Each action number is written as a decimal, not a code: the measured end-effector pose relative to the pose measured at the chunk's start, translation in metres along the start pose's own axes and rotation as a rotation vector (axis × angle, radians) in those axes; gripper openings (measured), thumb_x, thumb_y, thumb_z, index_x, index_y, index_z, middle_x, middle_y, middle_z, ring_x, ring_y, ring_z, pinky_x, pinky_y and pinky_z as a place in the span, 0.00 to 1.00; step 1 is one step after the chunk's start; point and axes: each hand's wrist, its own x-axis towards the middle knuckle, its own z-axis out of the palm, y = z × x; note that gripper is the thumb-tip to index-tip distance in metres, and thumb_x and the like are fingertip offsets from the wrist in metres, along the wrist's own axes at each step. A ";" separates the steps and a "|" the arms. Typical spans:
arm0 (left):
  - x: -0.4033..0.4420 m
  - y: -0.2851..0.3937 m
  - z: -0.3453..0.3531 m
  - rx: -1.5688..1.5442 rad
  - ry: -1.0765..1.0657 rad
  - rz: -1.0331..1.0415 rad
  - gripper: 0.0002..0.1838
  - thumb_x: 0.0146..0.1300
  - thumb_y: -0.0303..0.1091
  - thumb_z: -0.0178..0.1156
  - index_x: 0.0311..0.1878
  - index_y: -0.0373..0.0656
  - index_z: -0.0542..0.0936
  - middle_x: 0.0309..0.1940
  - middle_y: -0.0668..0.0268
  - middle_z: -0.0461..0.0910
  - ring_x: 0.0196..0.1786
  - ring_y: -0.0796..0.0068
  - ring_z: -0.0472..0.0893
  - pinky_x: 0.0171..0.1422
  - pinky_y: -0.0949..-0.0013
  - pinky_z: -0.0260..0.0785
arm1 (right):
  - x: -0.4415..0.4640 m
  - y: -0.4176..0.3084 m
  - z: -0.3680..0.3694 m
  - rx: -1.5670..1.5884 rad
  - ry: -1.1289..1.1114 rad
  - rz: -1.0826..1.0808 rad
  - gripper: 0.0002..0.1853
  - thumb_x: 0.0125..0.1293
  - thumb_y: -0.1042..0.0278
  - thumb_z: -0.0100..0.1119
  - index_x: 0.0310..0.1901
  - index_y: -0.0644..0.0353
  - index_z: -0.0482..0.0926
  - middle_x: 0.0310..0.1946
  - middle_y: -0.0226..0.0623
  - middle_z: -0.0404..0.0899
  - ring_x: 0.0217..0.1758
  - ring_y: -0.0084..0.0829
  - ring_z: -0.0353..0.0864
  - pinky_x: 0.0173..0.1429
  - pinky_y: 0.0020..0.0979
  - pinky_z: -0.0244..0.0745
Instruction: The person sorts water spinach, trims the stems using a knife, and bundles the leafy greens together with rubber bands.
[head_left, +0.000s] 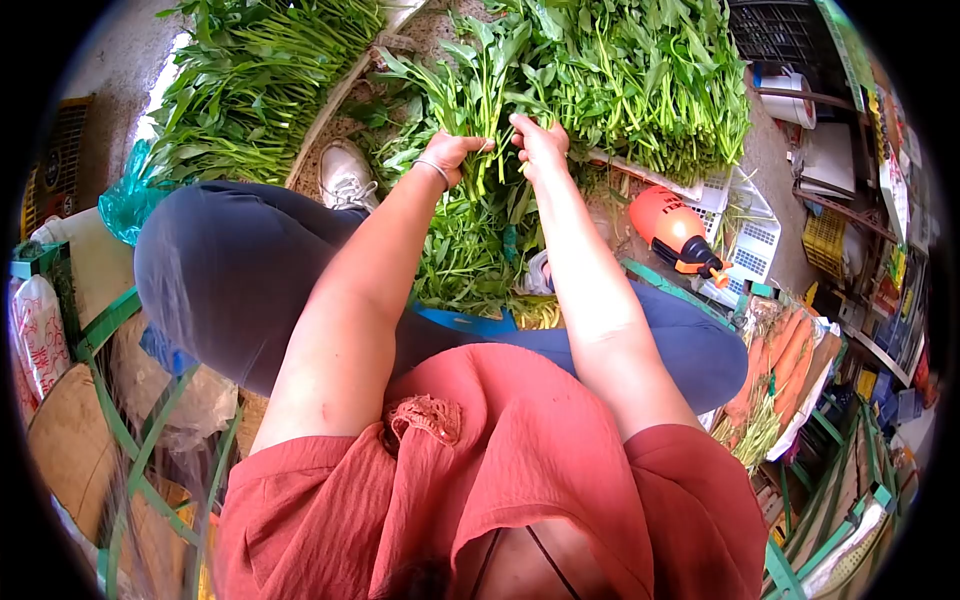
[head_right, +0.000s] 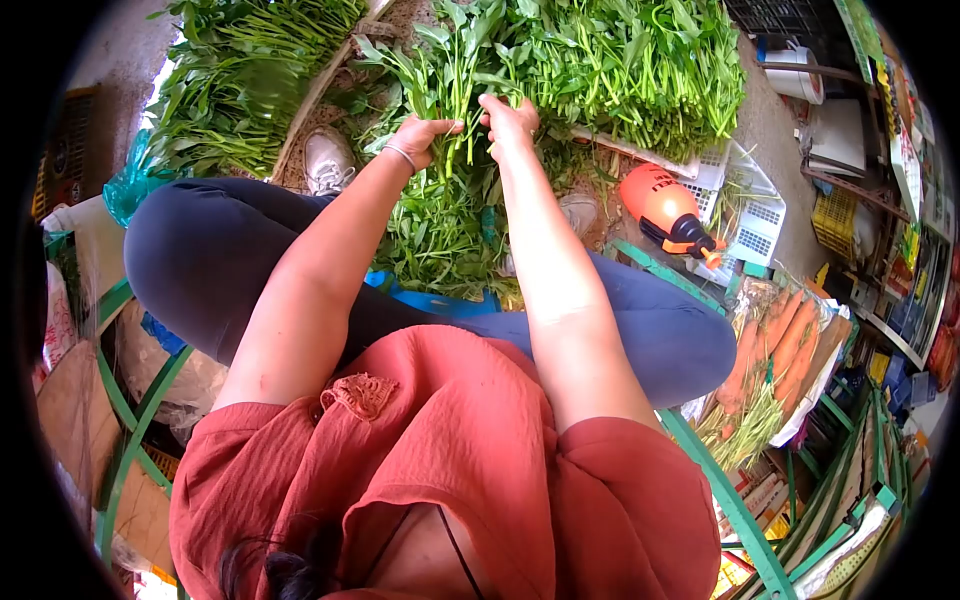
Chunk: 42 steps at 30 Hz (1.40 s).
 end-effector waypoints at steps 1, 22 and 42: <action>0.001 -0.001 -0.001 0.001 0.000 0.001 0.12 0.48 0.18 0.58 0.38 0.38 0.74 0.28 0.62 0.78 0.31 0.70 0.78 0.35 0.68 0.74 | -0.002 -0.005 0.005 -0.077 0.039 0.018 0.17 0.45 0.68 0.67 0.31 0.61 0.67 0.19 0.28 0.72 0.15 0.16 0.67 0.13 0.15 0.54; 0.006 -0.003 -0.008 -0.140 0.013 -0.067 0.08 0.53 0.28 0.58 0.36 0.37 0.75 0.29 0.60 0.78 0.30 0.66 0.79 0.36 0.59 0.74 | 0.001 0.015 -0.012 0.143 0.064 0.033 0.12 0.46 0.74 0.63 0.31 0.64 0.70 0.18 0.35 0.72 0.16 0.21 0.72 0.11 0.17 0.53; 0.015 -0.010 -0.001 0.000 0.100 0.160 0.12 0.45 0.17 0.55 0.36 0.38 0.74 0.28 0.62 0.77 0.29 0.67 0.78 0.33 0.64 0.73 | -0.010 -0.009 0.010 -1.144 -0.183 -0.878 0.18 0.49 0.67 0.59 0.44 0.53 0.69 0.30 0.47 0.75 0.34 0.48 0.75 0.37 0.41 0.70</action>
